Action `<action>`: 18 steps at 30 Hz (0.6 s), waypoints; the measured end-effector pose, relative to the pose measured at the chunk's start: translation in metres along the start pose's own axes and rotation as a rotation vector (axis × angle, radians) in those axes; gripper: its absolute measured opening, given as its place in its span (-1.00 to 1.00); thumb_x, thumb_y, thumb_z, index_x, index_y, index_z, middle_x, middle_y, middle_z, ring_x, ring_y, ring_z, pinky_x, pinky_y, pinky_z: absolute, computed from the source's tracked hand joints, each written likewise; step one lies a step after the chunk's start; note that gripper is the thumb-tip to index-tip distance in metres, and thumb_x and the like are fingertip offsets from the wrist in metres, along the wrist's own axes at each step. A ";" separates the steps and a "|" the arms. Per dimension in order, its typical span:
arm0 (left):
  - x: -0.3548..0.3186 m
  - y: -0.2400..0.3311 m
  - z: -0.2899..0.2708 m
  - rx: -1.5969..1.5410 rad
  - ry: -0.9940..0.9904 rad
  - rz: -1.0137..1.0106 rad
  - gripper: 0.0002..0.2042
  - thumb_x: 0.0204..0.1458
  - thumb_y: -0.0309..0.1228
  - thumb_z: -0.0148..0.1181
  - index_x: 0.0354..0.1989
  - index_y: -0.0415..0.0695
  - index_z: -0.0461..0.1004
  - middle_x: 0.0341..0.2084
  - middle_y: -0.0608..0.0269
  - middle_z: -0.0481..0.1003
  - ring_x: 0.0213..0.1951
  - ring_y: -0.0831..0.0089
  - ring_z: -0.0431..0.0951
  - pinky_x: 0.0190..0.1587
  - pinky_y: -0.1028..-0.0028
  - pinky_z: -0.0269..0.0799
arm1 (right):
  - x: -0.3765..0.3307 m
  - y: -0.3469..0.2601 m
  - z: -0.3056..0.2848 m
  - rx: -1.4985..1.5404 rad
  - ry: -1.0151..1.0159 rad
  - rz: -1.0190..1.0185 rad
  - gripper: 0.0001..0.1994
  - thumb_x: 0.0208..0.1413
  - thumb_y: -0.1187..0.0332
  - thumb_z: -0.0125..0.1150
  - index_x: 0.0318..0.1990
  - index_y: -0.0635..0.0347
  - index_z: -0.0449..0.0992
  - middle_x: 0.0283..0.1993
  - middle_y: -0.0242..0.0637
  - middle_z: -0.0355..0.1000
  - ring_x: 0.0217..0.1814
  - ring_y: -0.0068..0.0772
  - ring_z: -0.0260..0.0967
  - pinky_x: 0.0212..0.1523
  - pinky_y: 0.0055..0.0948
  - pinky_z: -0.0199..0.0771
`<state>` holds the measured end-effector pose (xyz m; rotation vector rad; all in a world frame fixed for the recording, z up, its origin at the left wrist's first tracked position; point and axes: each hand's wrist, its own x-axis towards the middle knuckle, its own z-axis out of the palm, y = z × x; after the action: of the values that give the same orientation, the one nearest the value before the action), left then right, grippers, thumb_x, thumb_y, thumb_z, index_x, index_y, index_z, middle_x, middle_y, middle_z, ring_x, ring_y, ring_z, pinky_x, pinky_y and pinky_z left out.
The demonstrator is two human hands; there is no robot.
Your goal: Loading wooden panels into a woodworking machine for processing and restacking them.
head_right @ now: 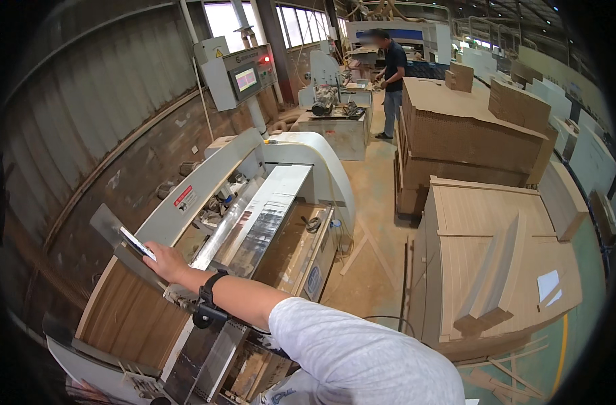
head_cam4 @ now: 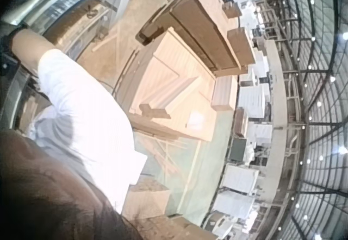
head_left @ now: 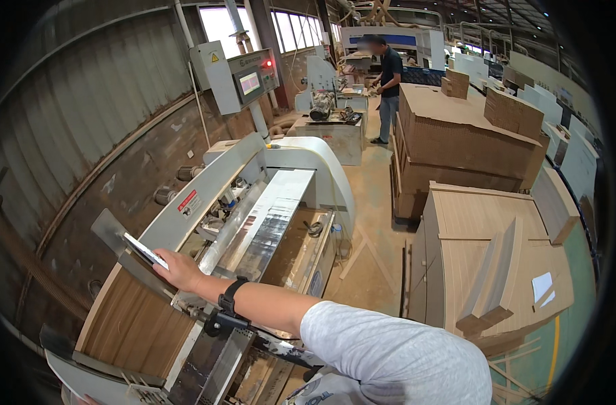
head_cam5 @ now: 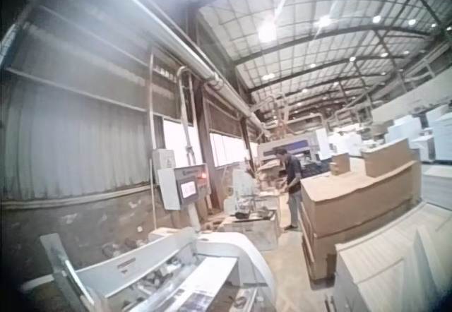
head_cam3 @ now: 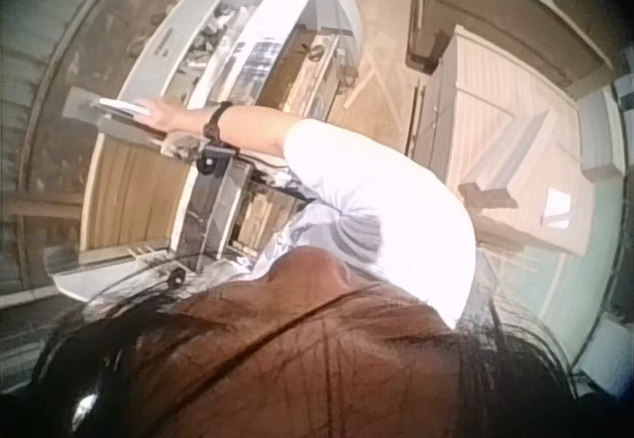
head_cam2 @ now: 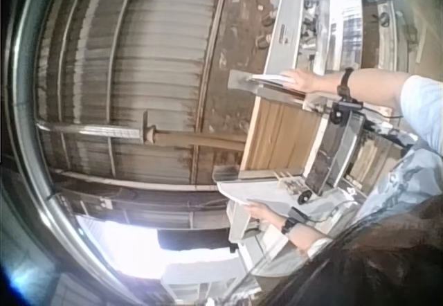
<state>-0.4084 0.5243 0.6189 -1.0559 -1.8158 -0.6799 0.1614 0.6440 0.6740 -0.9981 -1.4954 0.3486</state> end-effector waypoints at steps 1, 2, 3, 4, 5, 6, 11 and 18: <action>0.000 0.000 0.000 0.000 0.004 0.002 -0.65 0.12 -0.27 -0.03 -0.08 -0.32 0.34 -0.36 -0.13 0.45 -0.36 -0.07 0.45 -0.36 0.15 0.40 | 0.000 -0.001 0.000 -0.007 0.004 0.000 -0.66 0.06 0.18 0.01 -0.04 0.13 0.31 -0.19 -0.08 0.40 -0.15 0.00 0.34 -0.17 -0.21 0.34; 0.000 -0.001 0.000 0.000 0.008 0.005 -0.65 0.11 -0.27 -0.03 -0.08 -0.32 0.34 -0.36 -0.13 0.45 -0.36 -0.07 0.45 -0.36 0.15 0.40 | 0.000 -0.002 0.000 -0.005 -0.004 0.001 -0.66 0.06 0.18 0.01 -0.04 0.13 0.31 -0.19 -0.08 0.40 -0.15 0.00 0.34 -0.17 -0.21 0.34; 0.000 -0.001 0.000 0.000 0.012 0.007 -0.65 0.11 -0.27 -0.03 -0.08 -0.32 0.34 -0.36 -0.13 0.45 -0.36 -0.07 0.45 -0.36 0.15 0.40 | -0.001 -0.003 0.000 -0.008 0.007 -0.005 -0.66 0.06 0.18 0.02 -0.04 0.13 0.31 -0.19 -0.09 0.40 -0.15 0.00 0.34 -0.17 -0.20 0.34; 0.000 -0.001 0.000 -0.003 0.017 0.010 -0.65 0.11 -0.27 -0.03 -0.08 -0.32 0.34 -0.36 -0.13 0.45 -0.36 -0.07 0.45 -0.36 0.14 0.40 | -0.001 -0.004 -0.001 -0.013 0.019 -0.010 -0.66 0.06 0.17 0.02 -0.05 0.12 0.31 -0.19 -0.09 0.40 -0.15 0.00 0.34 -0.18 -0.20 0.34; 0.000 0.000 0.000 -0.005 0.022 0.014 -0.65 0.11 -0.27 -0.03 -0.08 -0.32 0.34 -0.36 -0.13 0.45 -0.36 -0.07 0.45 -0.36 0.14 0.40 | 0.000 -0.004 -0.001 -0.021 0.008 0.003 -0.66 0.06 0.16 0.01 -0.05 0.13 0.31 -0.19 -0.08 0.40 -0.15 0.00 0.34 -0.18 -0.20 0.34; 0.000 -0.001 -0.001 -0.008 0.028 0.017 -0.65 0.11 -0.27 -0.03 -0.08 -0.33 0.34 -0.36 -0.13 0.45 -0.36 -0.07 0.45 -0.36 0.14 0.40 | 0.000 -0.004 -0.001 -0.021 0.004 0.003 -0.66 0.06 0.16 0.01 -0.05 0.13 0.31 -0.19 -0.08 0.40 -0.15 0.00 0.34 -0.18 -0.20 0.34; 0.001 0.003 -0.003 -0.027 0.063 0.038 -0.65 0.11 -0.27 -0.02 -0.08 -0.33 0.34 -0.36 -0.14 0.46 -0.36 -0.08 0.45 -0.35 0.14 0.40 | 0.000 -0.002 -0.001 -0.039 0.015 -0.009 -0.65 0.07 0.16 0.01 -0.05 0.12 0.30 -0.19 -0.07 0.40 -0.15 0.01 0.34 -0.19 -0.19 0.34; 0.002 0.007 -0.007 -0.069 0.122 0.079 -0.65 0.11 -0.27 -0.02 -0.08 -0.33 0.34 -0.36 -0.15 0.46 -0.35 -0.09 0.45 -0.35 0.13 0.40 | -0.002 -0.002 0.000 -0.040 0.021 -0.023 -0.66 0.07 0.16 0.00 -0.06 0.12 0.30 -0.22 -0.07 0.40 -0.17 0.01 0.34 -0.20 -0.18 0.34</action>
<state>-0.3999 0.5230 0.6241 -1.1011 -1.6482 -0.7474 0.1608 0.6416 0.6742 -1.0127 -1.4988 0.2924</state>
